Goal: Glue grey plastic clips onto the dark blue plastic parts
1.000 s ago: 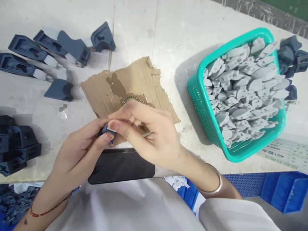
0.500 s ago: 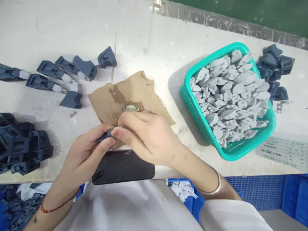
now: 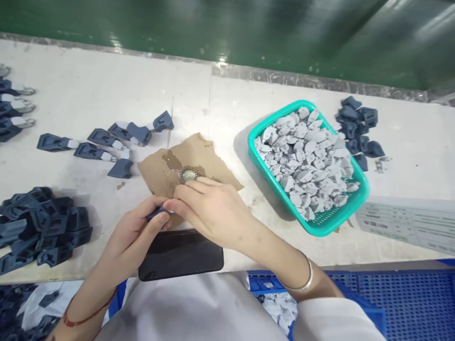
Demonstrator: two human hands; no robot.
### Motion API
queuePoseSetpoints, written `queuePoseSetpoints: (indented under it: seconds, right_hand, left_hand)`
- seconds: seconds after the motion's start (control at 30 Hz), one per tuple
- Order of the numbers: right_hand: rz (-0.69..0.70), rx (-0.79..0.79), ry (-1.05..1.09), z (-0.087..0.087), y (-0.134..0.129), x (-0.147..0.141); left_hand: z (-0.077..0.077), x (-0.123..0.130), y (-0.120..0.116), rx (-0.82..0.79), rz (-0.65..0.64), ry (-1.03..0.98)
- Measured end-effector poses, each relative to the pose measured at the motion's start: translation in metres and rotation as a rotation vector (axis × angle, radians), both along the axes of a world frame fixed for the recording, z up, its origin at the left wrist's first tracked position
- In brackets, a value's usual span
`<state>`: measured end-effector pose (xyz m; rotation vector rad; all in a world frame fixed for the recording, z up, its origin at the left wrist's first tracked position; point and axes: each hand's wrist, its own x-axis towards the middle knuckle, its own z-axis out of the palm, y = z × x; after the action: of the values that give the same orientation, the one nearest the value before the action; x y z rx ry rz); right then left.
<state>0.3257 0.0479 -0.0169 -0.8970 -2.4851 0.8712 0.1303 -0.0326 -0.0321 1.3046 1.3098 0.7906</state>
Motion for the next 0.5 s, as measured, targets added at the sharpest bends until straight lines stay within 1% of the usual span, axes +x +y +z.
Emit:
queuePoseSetpoints:
  seconds: [0.03, 0.07, 0.13, 0.2, 0.27, 0.33, 0.37, 0.43, 0.5]
  right_hand:
    - [-0.035, -0.005, 0.031, 0.006, 0.003, 0.006]
    - [-0.106, 0.008, 0.053, 0.012, 0.006, 0.014]
    - [-0.313, 0.086, 0.033, 0.026, 0.013, 0.036]
    - [-0.514, 0.187, -0.102, 0.036, 0.018, 0.063]
    - [-0.647, 0.217, -0.317, 0.041, 0.022, 0.089]
    - [-0.716, 0.169, -0.477, 0.042, 0.024, 0.108]
    - [-0.739, 0.135, -0.519, 0.041, 0.025, 0.114]
    - [-0.77, 0.08, -0.555, 0.04, 0.026, 0.117]
    - [-0.792, 0.07, -0.578, 0.039, 0.026, 0.114]
  left_hand:
    - [0.002, -0.003, 0.0, 0.033, 0.038, 0.035]
    - [0.005, -0.007, 0.0, 0.074, 0.096, 0.085]
    - [0.013, -0.021, 0.004, 0.137, 0.254, 0.242]
    - [0.022, -0.04, 0.012, 0.124, 0.403, 0.51]
    - [0.029, -0.059, 0.023, 0.113, 0.484, 0.829]
    - [0.032, -0.075, 0.033, 0.16, 0.5, 1.039]
    - [0.032, -0.082, 0.038, 0.181, 0.49, 1.09]
    - [0.031, -0.093, 0.042, 0.174, 0.464, 1.117]
    - [0.028, -0.1, 0.041, 0.157, 0.459, 1.092]
